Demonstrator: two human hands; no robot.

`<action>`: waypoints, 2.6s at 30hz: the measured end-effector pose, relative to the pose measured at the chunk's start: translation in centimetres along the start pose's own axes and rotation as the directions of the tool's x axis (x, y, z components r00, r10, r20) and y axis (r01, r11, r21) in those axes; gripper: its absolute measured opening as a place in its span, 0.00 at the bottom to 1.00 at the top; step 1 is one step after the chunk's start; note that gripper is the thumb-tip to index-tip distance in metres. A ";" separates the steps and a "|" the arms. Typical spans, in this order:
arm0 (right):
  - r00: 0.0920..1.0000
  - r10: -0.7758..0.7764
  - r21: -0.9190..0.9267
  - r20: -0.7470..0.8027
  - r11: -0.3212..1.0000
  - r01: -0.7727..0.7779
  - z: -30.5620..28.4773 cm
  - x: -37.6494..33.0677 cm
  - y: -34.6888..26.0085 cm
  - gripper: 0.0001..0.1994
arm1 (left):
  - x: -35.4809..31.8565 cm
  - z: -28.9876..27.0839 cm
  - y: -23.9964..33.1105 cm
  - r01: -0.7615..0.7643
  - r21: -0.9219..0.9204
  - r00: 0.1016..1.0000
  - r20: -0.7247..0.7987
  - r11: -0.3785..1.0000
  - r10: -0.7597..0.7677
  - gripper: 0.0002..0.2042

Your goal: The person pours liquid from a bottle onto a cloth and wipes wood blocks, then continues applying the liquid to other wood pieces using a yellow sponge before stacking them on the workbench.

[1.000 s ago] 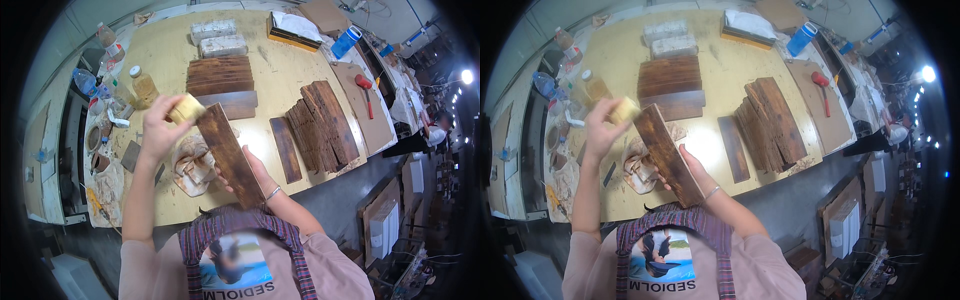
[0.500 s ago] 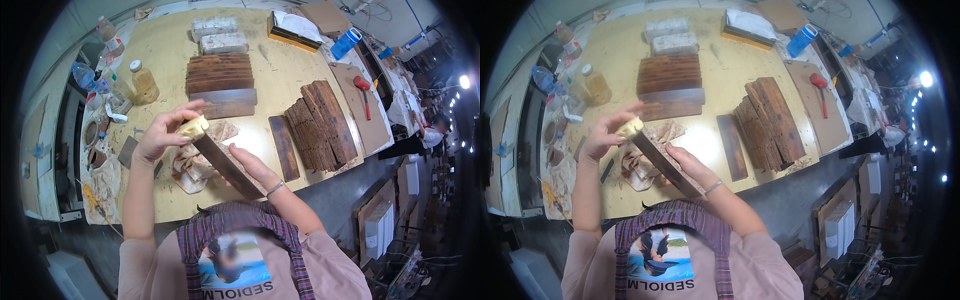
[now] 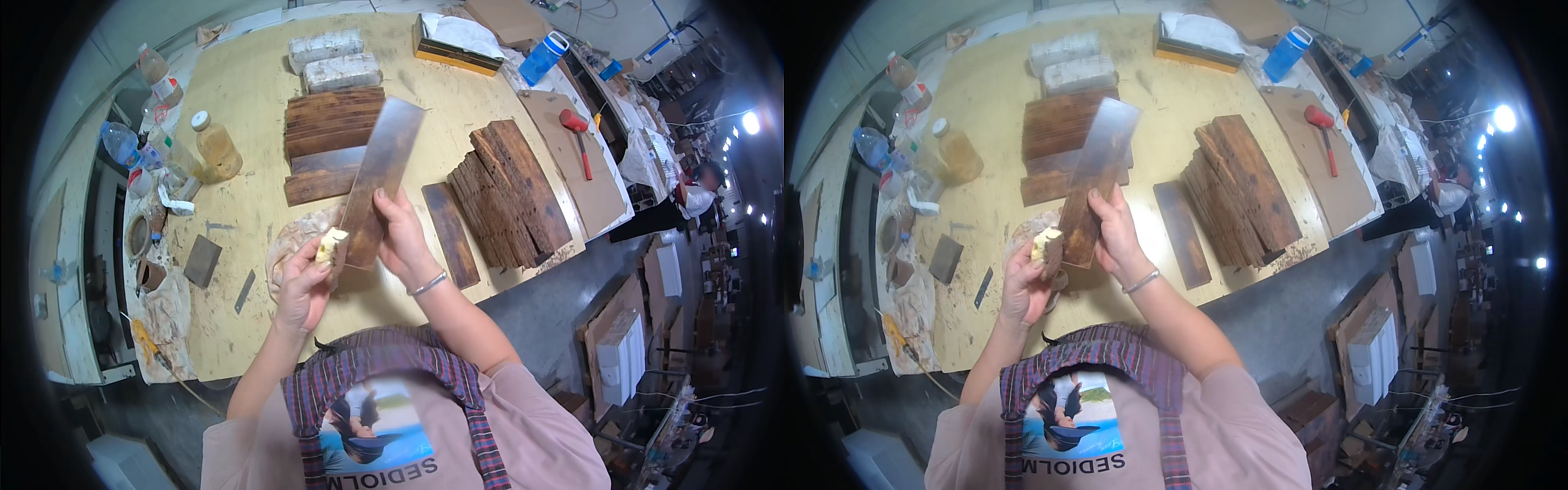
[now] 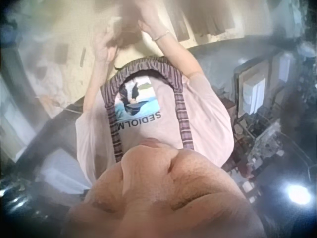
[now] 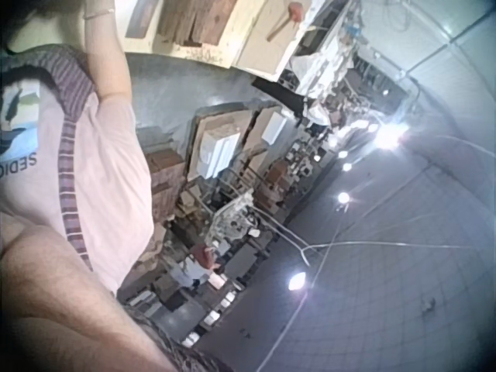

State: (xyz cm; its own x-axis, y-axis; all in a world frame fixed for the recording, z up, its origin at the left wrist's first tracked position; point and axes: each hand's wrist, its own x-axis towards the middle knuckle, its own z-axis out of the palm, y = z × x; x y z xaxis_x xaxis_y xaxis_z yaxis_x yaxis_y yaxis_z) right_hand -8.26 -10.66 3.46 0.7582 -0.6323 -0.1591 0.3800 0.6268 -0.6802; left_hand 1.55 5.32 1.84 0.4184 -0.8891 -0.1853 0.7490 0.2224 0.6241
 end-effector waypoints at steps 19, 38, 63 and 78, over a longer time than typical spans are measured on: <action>0.970 0.242 -0.393 -0.011 0.891 -0.226 0.2 -2.8 2.5 0.19 | 8.6 -2.8 11.6 -0.199 0.948 0.675 0.317 -0.249 0.666 0.22; 0.740 0.616 0.292 0.269 0.680 -0.672 -1.3 -2.6 3.8 0.45 | 2.7 2.6 3.6 -0.568 0.801 0.727 0.597 -0.190 0.340 0.20; 0.990 0.076 -0.662 -0.120 0.737 -0.137 -5.5 -3.3 1.1 0.37 | 5.7 -7.1 7.4 -0.143 0.864 0.910 -0.077 0.483 0.406 0.19; 0.825 -0.563 -0.824 0.056 -0.492 -0.280 -12.6 -2.2 -0.6 0.27 | 2.8 -7.0 -4.4 0.113 0.441 0.989 -0.131 0.890 -0.061 0.22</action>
State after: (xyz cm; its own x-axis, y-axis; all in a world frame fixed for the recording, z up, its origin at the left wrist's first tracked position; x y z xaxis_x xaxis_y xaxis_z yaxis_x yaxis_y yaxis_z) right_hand -16.85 -15.40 -4.76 0.4410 -0.8489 0.2915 -0.8360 -0.5066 -0.2108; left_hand 3.02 4.68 -6.73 0.4355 -0.8410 -0.3210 0.4875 -0.0795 0.8695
